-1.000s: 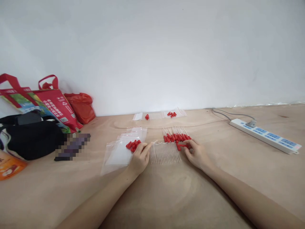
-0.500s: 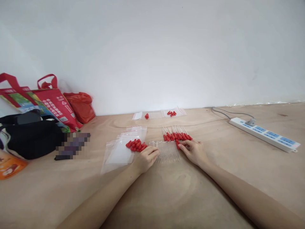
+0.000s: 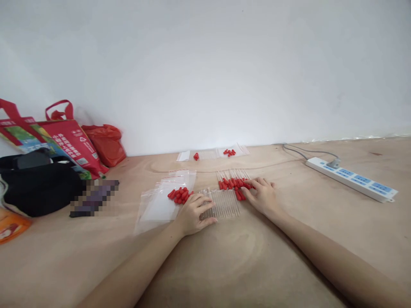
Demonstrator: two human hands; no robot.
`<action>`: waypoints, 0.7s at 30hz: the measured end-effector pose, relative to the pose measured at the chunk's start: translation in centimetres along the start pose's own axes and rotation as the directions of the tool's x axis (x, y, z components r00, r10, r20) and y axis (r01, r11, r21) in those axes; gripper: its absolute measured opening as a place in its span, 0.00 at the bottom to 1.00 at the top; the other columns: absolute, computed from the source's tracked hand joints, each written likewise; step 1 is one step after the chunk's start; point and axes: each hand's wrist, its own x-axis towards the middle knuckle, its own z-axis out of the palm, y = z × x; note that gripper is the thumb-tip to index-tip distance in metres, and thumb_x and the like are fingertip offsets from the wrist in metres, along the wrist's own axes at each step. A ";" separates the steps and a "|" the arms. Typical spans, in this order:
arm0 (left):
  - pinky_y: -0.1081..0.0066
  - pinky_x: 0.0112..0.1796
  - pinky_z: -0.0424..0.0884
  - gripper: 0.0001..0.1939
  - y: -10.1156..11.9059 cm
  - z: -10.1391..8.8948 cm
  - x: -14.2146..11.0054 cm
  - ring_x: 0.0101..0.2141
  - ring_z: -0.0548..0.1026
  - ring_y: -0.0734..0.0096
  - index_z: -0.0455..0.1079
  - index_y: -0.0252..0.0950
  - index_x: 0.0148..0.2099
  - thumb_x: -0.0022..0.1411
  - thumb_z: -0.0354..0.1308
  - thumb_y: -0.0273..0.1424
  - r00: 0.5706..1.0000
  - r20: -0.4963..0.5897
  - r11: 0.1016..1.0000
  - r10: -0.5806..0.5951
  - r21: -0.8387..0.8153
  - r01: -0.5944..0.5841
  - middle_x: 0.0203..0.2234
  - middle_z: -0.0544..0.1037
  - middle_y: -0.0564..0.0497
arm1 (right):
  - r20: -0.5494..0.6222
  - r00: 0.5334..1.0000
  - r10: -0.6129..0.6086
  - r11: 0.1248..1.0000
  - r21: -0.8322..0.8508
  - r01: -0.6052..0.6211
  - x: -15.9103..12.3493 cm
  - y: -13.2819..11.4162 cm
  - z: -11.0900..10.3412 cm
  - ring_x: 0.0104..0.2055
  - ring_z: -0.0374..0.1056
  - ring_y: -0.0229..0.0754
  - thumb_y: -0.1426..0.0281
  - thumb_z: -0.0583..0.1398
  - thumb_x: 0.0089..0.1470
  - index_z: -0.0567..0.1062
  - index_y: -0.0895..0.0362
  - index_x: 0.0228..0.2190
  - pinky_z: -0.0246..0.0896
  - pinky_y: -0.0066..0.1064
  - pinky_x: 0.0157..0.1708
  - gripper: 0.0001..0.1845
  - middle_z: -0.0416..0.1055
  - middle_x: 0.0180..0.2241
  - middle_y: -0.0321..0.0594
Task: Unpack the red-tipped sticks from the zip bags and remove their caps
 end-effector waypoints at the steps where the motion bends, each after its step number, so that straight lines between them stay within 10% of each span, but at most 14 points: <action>1: 0.61 0.41 0.66 0.18 0.0 -0.1 0.1 0.39 0.69 0.63 0.70 0.37 0.43 0.53 0.58 0.41 1.000 0.010 1.000 -0.002 0.014 0.002 0.37 0.74 0.45 | -0.012 1.000 -0.023 0.999 -0.037 0.022 0.4 0.1 0.1 0.34 0.62 0.42 0.59 0.54 0.51 0.74 0.53 0.31 0.44 0.34 0.34 0.14 0.71 0.29 0.39; 13: 0.58 0.44 0.62 0.20 0.2 0.0 0.2 0.43 0.67 0.60 0.68 0.38 0.45 0.51 0.58 0.41 0.996 0.035 0.995 -0.080 0.061 0.078 0.40 0.72 0.45 | -0.123 0.992 -0.041 0.998 -0.062 0.033 1.8 -0.1 0.8 0.36 0.60 0.42 0.66 0.55 0.53 0.76 0.52 0.30 0.42 0.38 0.39 0.10 0.70 0.33 0.40; 21: 0.57 0.48 0.59 0.23 0.0 0.0 0.2 0.50 0.61 0.56 0.59 0.31 0.55 0.59 0.51 0.34 0.959 -0.262 0.951 -0.110 0.252 0.177 0.48 0.66 0.39 | -0.035 0.990 -0.136 0.946 0.292 0.140 0.1 -2.1 -1.4 0.31 0.64 0.38 0.66 0.53 0.54 0.75 0.49 0.35 0.45 0.38 0.43 0.10 0.73 0.26 0.35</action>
